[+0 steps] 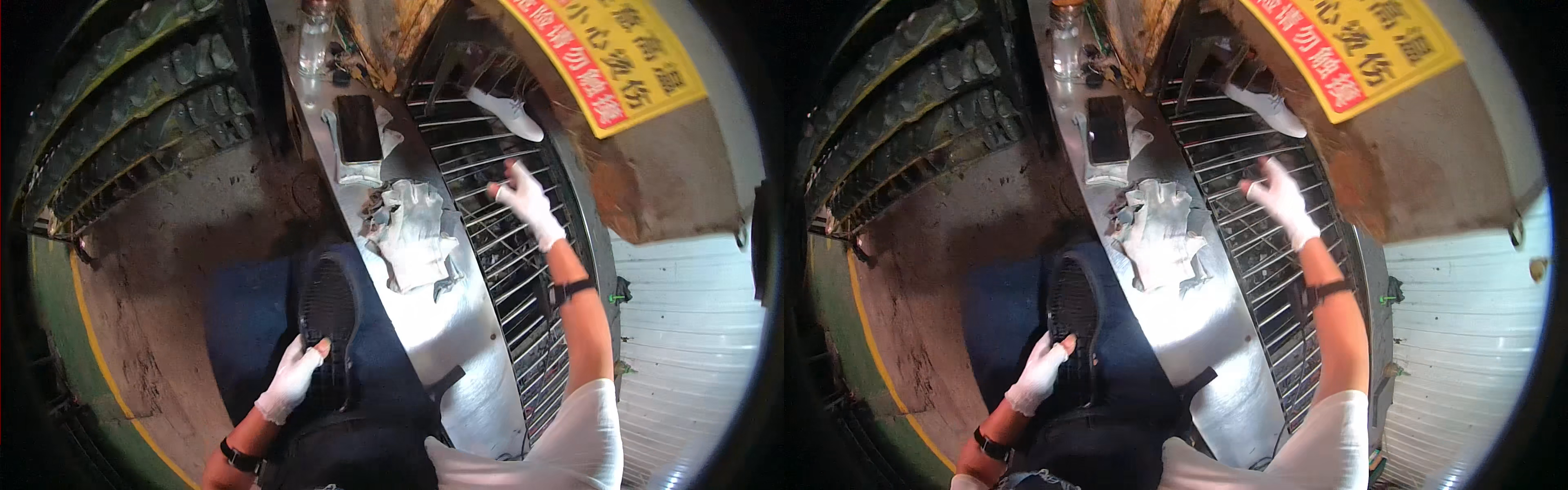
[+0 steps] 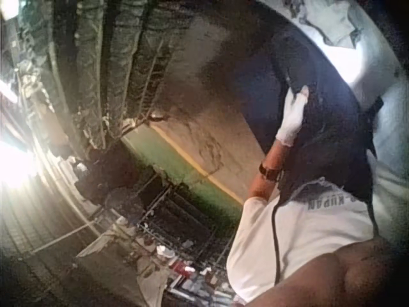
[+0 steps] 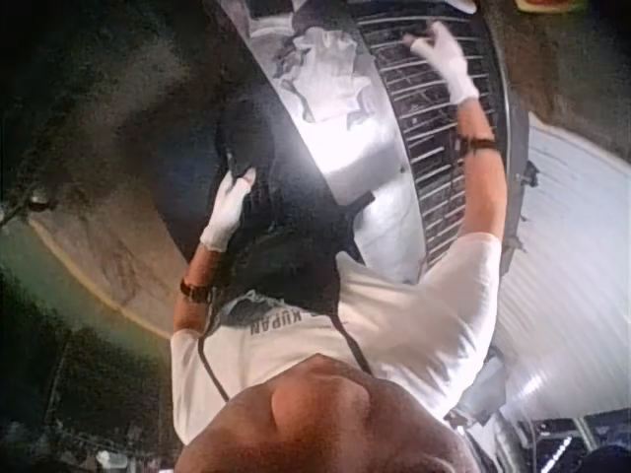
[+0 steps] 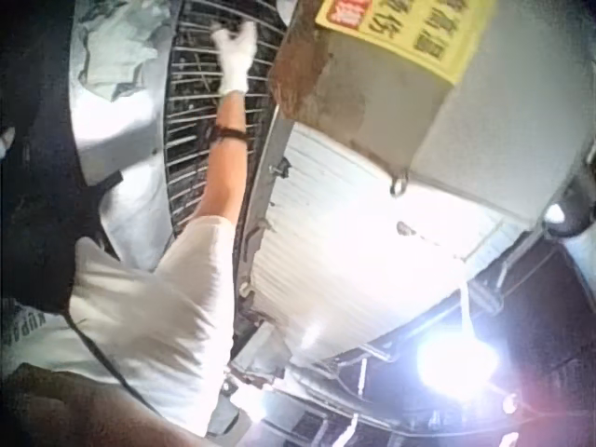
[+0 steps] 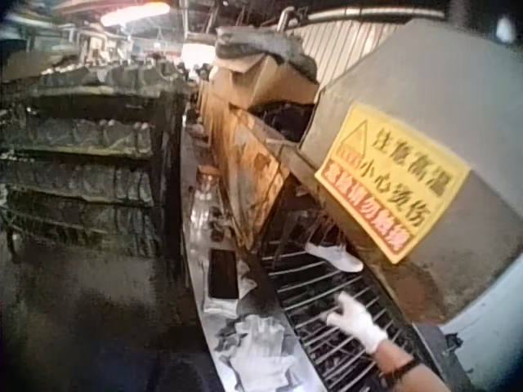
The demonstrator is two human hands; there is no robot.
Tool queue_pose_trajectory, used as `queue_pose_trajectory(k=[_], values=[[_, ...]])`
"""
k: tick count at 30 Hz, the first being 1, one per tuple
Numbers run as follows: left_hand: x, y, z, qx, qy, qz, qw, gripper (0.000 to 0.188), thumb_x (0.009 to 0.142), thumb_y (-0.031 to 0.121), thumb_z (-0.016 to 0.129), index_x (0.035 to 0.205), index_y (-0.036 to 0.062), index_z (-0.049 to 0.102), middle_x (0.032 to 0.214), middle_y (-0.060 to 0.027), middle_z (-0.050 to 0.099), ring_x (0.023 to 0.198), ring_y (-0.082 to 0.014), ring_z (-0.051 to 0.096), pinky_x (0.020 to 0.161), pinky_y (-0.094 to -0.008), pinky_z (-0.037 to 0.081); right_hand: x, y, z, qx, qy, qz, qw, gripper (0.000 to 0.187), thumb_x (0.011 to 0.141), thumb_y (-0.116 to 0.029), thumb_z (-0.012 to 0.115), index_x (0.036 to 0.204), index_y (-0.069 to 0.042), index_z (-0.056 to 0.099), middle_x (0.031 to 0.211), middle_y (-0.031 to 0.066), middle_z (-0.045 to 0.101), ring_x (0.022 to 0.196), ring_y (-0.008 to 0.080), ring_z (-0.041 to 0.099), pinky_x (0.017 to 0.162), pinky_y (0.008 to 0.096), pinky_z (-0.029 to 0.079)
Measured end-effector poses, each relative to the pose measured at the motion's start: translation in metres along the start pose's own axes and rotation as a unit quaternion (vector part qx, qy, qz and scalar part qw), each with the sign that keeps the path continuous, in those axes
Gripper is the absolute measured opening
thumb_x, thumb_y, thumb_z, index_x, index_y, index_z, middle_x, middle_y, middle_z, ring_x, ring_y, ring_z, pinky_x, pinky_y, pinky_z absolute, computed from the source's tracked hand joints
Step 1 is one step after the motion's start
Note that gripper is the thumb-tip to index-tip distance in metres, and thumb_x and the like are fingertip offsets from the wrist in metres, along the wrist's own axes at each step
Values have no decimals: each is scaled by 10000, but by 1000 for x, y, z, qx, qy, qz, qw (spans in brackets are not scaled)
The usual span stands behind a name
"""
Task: Manually fitting and pressing rubber soles onto white shoe uppers taken from a conveyor heater.
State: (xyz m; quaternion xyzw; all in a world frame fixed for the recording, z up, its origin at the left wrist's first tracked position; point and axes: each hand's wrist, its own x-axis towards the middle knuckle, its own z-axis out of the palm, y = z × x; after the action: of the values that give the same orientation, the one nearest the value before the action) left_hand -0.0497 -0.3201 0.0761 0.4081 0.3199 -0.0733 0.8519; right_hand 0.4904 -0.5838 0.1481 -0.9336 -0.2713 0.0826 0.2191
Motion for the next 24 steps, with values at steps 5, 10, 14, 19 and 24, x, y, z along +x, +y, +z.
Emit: queue_pose_trajectory(k=[5, 10, 14, 19, 24], values=[[1, 54, 37, 65, 102, -54, 991, 448, 1075, 217, 719, 1451, -5, 621, 1219, 32, 667, 1023, -65, 554, 932, -267, 483, 163, 127, 18, -133, 131, -21, 982, 1216, 803, -645, 883, 1677, 41, 389, 1550, 283, 626, 1421, 444, 619, 1203, 485, 479], [21, 61, 35, 37, 69, -93, 993, 558, 1060, 264, 762, 1485, -47, 575, 1289, -38, 688, 1125, -121, 601, 1005, -314, 522, 324, 223, -51, -44, -121, -82, 988, 667, 1086, -473, 683, 1580, -38, 579, 1573, 163, 642, 1390, 271, 632, 1160, 450, 486], [27, 69, 37, 82, 66, -110, 988, 548, 1085, 303, 747, 1477, -40, 578, 1248, -34, 691, 1060, -96, 587, 938, -292, 534, 340, 226, 21, 231, -235, -108, 938, 640, 1124, -486, 626, 1587, -44, 592, 1585, 127, 614, 1385, 260, 601, 1242, 358, 396], [27, 70, 37, 54, 67, -118, 989, 489, 1086, 286, 743, 1435, -27, 604, 1240, -13, 690, 1050, -89, 582, 926, -288, 531, 327, 232, 39, -89, -47, -61, 993, 658, 1106, -535, 643, 1500, -8, 657, 1422, 112, 713, 1278, 246, 648, 1143, 375, 481], [31, 65, 33, 70, 23, -87, 994, 482, 1082, 285, 746, 1425, -28, 612, 1205, 0, 684, 1048, -80, 576, 940, -278, 518, 253, 248, -38, -310, 55, -192, 929, 625, 1098, -491, 642, 1506, -17, 641, 1398, 158, 713, 1291, 293, 662, 1129, 409, 508]])
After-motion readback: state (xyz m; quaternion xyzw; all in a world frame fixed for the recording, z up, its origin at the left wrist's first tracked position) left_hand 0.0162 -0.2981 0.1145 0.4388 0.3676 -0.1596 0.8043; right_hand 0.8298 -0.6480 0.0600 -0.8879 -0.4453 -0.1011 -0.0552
